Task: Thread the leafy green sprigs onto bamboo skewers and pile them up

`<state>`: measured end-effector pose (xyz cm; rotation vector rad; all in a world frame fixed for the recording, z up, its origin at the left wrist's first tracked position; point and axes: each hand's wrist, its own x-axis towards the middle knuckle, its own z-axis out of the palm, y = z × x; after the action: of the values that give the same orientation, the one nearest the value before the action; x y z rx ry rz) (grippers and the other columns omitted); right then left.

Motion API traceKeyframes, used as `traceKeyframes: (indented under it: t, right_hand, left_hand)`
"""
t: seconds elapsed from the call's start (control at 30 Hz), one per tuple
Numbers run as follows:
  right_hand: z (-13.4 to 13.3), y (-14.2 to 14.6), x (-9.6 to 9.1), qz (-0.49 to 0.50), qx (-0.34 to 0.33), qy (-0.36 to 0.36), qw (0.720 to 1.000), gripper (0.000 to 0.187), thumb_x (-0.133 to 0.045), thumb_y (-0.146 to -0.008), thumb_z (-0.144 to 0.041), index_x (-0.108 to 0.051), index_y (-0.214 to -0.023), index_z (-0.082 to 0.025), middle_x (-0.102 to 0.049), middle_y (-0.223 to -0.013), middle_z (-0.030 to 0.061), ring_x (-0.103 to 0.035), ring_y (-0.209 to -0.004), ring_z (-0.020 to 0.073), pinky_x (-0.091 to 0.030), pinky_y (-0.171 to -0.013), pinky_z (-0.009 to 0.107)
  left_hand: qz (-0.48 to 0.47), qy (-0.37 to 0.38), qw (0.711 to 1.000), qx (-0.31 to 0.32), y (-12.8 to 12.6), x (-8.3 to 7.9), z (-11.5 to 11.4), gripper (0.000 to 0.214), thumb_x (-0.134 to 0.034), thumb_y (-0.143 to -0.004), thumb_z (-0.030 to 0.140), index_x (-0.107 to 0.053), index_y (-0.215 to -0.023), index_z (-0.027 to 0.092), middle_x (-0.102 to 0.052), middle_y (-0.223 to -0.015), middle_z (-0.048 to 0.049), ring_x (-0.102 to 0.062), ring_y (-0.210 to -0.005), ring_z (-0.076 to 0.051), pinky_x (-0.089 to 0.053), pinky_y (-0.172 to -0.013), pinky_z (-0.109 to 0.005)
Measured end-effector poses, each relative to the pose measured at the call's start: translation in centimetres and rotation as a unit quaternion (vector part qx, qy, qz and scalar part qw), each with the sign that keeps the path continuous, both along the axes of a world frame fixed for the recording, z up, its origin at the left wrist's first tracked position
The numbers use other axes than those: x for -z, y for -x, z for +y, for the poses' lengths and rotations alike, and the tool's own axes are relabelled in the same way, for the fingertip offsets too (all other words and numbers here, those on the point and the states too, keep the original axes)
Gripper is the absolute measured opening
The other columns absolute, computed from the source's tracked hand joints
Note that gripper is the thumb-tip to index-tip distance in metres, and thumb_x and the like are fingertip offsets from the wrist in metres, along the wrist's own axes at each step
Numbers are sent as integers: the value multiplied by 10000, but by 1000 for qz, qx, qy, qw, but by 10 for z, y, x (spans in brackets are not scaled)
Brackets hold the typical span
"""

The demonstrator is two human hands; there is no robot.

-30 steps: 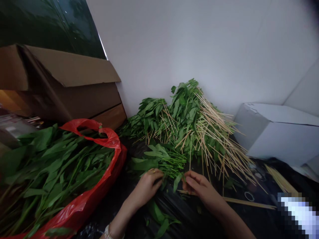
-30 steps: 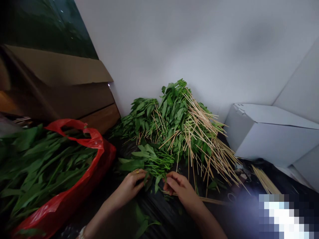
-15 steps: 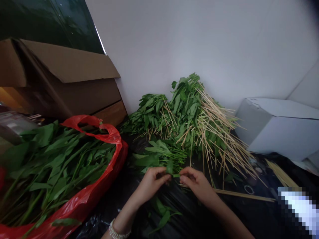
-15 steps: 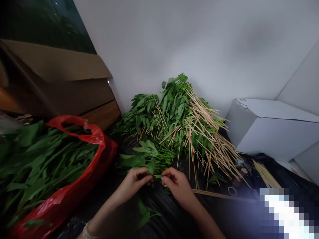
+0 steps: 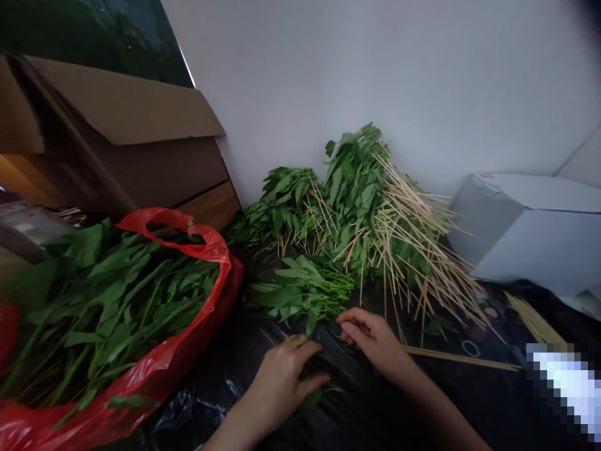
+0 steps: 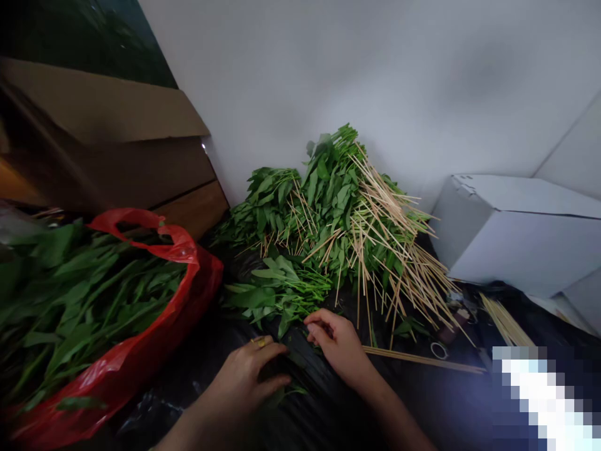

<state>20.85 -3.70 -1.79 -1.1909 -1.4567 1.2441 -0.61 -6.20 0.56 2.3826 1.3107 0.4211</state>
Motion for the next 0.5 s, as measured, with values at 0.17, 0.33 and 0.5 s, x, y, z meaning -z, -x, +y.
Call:
traceKeyframes:
  t: [0.17,0.33,0.5]
  right_hand:
    - [2,-1,0,-13,1,10,1000,208,-549,-827,-356,-651,-885,-184,-629,-656,-5,-592,-627,144,-459,-599,254]
    - [3,-2,1,-13,0,6,1000,239,-532,-835,-379,-650,-892,-179,-628,-643,-4,-580,-612,140,-454,-595,252]
    - [1,-2,-3,-18,2,6,1000,222,-539,-830,-372,-654,-880,-189,-626,-653,-7,-596,-635,147,-454,-599,252]
  left_hand:
    - [25,19,999,-24,-6,23,-14,217,-717,-800,292,-603,-968,212,-661,-974,-25,-603,-935,-216,-451,-881,-339]
    - [36,4,999,13,-2,17,-15,86,-705,-806,205,-621,-817,215,-649,-951,-11,-570,-958,-209,-412,-920,-350]
    - [2,12,999,48,7,-6,-30,57,-653,-840,178,-622,-812,216,-651,-867,-1,-581,-865,-172,-451,-790,-280]
